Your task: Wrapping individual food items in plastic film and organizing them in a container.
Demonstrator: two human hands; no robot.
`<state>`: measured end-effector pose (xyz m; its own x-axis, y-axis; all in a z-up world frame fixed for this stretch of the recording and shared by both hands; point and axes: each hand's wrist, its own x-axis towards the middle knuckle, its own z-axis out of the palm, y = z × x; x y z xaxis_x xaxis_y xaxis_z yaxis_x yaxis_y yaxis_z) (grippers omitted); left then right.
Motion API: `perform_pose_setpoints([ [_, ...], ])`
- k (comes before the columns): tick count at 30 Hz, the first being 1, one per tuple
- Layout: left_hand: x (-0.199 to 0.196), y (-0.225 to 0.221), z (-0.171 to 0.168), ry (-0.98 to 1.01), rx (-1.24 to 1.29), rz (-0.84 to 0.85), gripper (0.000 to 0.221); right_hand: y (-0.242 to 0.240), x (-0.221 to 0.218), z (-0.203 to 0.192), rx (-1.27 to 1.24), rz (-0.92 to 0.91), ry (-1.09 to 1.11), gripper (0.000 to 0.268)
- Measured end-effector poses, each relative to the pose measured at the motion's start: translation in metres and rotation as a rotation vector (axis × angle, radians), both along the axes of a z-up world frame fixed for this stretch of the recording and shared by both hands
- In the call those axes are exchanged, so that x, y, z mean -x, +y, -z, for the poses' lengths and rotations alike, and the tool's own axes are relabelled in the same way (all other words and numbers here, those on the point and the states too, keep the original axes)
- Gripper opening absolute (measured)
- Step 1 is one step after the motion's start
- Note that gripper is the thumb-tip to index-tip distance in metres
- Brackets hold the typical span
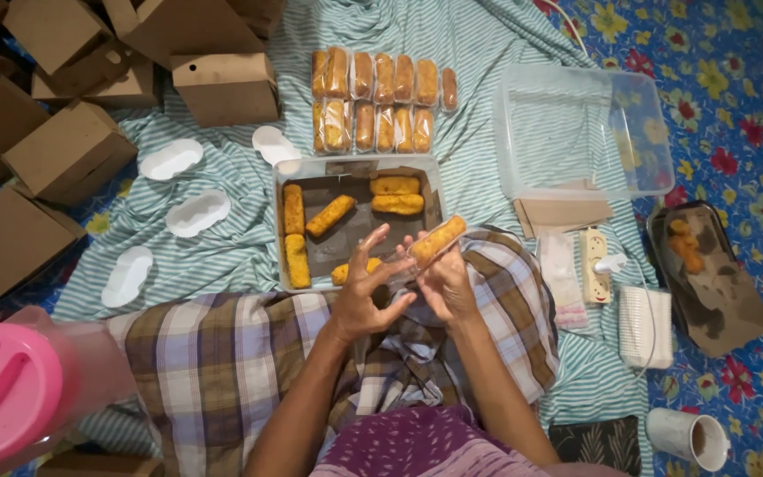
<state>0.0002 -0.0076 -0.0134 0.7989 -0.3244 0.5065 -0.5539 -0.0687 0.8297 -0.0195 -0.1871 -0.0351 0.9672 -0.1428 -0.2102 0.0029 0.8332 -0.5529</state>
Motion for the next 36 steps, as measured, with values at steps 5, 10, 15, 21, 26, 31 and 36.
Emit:
perform_pose_setpoints([
  [5, 0.000, -0.001, 0.001, -0.010, 0.034, -0.026, 0.048, 0.006, 0.005, -0.004, 0.060, 0.005, -0.003, 0.073],
  [10, 0.000, -0.001, 0.001, -0.019, 0.070, -0.029, 0.047, 0.012, 0.004, -0.012, 0.123, 0.021, 0.008, 0.076],
  [15, 0.001, -0.002, -0.004, -0.012, 0.100, -0.041, 0.045, 0.009, 0.002, -0.001, 0.143, 0.047, 0.068, 0.077],
  [21, 0.002, 0.000, -0.005, 0.028, 0.127, -0.090, 0.033, 0.010, -0.002, 0.005, 0.170, 0.052, 0.084, 0.078],
  [26, 0.001, -0.003, -0.003, 0.034, 0.140, -0.146, 0.018, 0.017, 0.000, -0.001, 0.182, 0.052, 0.080, 0.080],
  [31, 0.002, -0.002, -0.011, 0.056, 0.169, -0.151, 0.016, 0.021, 0.000, -0.006, 0.175, 0.050, 0.082, 0.079],
  [36, 0.002, 0.001, -0.012, 0.065, 0.166, -0.123, 0.022, 0.024, 0.002, -0.015, 0.192, 0.034, 0.070, 0.078],
])
